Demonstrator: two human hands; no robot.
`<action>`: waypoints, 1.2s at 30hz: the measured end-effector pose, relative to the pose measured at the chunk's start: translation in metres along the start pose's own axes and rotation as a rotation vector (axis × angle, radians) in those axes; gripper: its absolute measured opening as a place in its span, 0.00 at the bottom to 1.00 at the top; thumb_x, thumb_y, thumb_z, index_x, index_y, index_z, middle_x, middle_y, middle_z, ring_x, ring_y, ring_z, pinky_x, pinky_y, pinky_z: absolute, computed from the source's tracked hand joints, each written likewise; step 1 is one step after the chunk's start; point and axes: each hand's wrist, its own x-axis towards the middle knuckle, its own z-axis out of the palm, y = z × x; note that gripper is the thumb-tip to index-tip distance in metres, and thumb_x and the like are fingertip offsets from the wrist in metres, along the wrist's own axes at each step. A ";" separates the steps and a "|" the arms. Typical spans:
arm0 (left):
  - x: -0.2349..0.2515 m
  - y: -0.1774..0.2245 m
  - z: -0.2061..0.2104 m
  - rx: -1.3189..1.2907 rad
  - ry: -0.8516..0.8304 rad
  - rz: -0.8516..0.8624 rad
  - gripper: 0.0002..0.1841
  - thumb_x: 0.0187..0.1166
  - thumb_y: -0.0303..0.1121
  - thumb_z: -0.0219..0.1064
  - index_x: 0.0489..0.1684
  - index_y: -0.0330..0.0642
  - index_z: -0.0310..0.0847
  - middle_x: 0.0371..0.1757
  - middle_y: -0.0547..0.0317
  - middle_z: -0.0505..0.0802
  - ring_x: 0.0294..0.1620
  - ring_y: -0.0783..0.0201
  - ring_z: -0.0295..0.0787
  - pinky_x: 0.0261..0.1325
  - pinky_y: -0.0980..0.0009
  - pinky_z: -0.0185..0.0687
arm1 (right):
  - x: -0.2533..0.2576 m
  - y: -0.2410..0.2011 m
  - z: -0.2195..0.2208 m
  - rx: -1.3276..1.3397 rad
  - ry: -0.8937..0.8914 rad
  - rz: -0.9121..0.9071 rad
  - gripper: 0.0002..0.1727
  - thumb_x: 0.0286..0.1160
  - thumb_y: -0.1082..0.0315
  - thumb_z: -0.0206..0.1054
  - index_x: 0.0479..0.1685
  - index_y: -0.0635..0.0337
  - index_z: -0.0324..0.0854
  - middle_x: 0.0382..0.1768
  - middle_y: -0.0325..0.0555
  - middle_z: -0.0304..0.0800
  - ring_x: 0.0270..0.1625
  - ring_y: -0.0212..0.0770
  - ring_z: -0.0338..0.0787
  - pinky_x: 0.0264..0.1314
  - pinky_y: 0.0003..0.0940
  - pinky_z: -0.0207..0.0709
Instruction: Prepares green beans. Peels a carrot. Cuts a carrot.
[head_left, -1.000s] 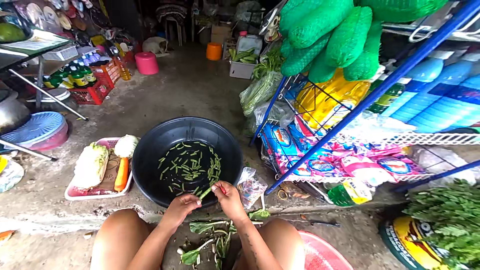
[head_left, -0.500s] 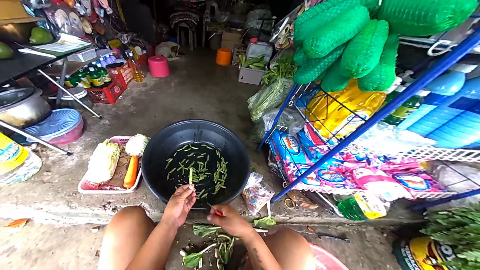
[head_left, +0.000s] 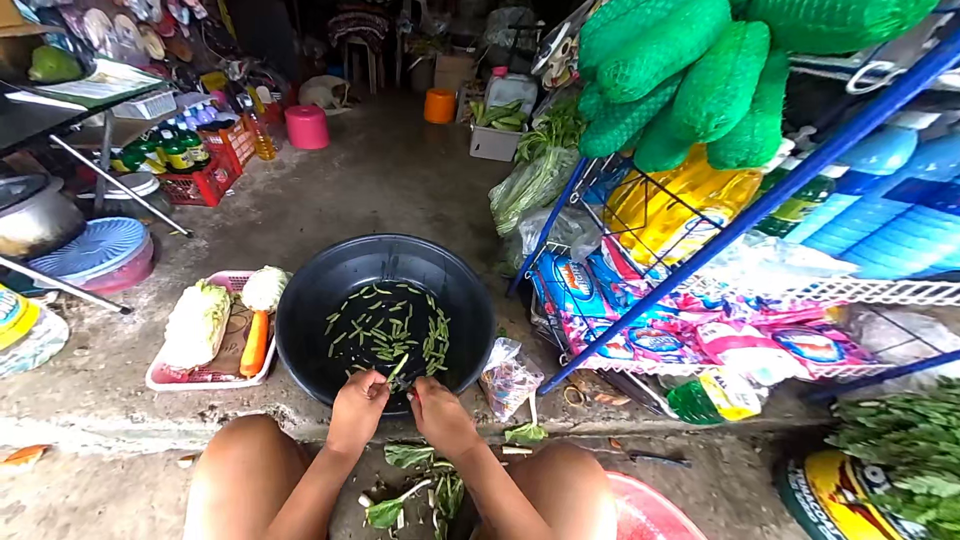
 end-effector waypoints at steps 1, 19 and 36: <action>0.000 0.000 0.000 0.006 0.005 0.006 0.09 0.80 0.33 0.72 0.47 0.36 0.90 0.50 0.48 0.93 0.49 0.60 0.92 0.61 0.62 0.87 | 0.003 -0.003 0.000 -0.016 -0.010 0.005 0.22 0.95 0.58 0.48 0.72 0.63 0.77 0.72 0.60 0.82 0.77 0.55 0.82 0.79 0.50 0.76; 0.083 -0.023 -0.026 -0.272 -0.142 -0.341 0.21 0.88 0.38 0.65 0.72 0.35 0.79 0.67 0.44 0.90 0.62 0.55 0.91 0.69 0.56 0.84 | 0.033 0.019 -0.034 0.261 -0.015 0.293 0.20 0.87 0.57 0.63 0.63 0.65 0.79 0.60 0.60 0.86 0.66 0.55 0.87 0.71 0.56 0.77; 0.170 -0.103 0.046 0.806 -0.551 -0.598 0.28 0.80 0.48 0.69 0.64 0.28 0.83 0.72 0.33 0.85 0.75 0.35 0.81 0.71 0.35 0.77 | 0.035 0.039 -0.040 0.274 0.037 0.279 0.28 0.85 0.54 0.65 0.80 0.56 0.77 0.74 0.54 0.82 0.69 0.49 0.87 0.75 0.48 0.79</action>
